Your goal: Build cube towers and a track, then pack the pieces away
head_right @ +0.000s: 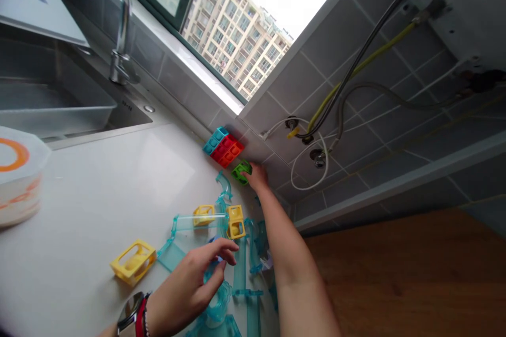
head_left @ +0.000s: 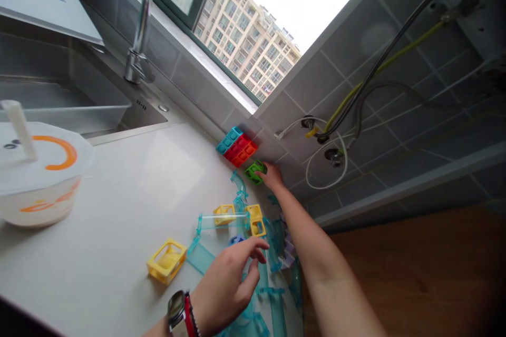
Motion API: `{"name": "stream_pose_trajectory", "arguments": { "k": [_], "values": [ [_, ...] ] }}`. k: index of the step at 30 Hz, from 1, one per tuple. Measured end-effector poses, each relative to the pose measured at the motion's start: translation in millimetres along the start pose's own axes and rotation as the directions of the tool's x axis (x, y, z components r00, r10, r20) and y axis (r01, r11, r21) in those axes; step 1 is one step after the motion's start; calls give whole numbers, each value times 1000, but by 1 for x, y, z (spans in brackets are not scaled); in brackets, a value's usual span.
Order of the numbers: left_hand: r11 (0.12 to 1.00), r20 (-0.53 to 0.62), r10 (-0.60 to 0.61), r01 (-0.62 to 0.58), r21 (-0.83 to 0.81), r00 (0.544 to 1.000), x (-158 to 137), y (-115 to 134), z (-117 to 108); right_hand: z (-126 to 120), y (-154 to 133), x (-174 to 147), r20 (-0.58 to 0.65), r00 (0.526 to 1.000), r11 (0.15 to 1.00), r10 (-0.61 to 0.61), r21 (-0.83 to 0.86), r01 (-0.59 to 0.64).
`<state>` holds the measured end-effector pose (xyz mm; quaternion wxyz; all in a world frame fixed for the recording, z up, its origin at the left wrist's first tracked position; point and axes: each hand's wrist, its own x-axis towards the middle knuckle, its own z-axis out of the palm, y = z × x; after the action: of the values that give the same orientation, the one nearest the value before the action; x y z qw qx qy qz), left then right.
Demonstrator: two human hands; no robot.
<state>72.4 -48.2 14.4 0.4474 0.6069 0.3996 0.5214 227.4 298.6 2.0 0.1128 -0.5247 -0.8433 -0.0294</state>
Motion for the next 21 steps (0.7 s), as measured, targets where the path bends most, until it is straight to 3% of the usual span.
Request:
{"name": "stream_pose_trajectory", "arguments": {
  "k": [3, 8, 15, 21],
  "values": [
    [997, -89, -29, 22, -77, 996, 2, -6, 7, 8, 0, 13, -44, 997, 998, -58, 2, 59],
    [997, -200, 43, -56, -60, 979, 4, -20, 19, 23, 1, 21, -131, 984, 991, -117, 52, 124],
    [989, -281, 13, -54, -138, 960, 10, -30, 22, 44, 0, 24, -227, 966, 980, -127, 125, 158],
    [996, -211, 19, -38, -83, 977, 8, -25, 26, 40, -12, 21, -254, 963, 978, -88, 163, 133]
  ]
}}
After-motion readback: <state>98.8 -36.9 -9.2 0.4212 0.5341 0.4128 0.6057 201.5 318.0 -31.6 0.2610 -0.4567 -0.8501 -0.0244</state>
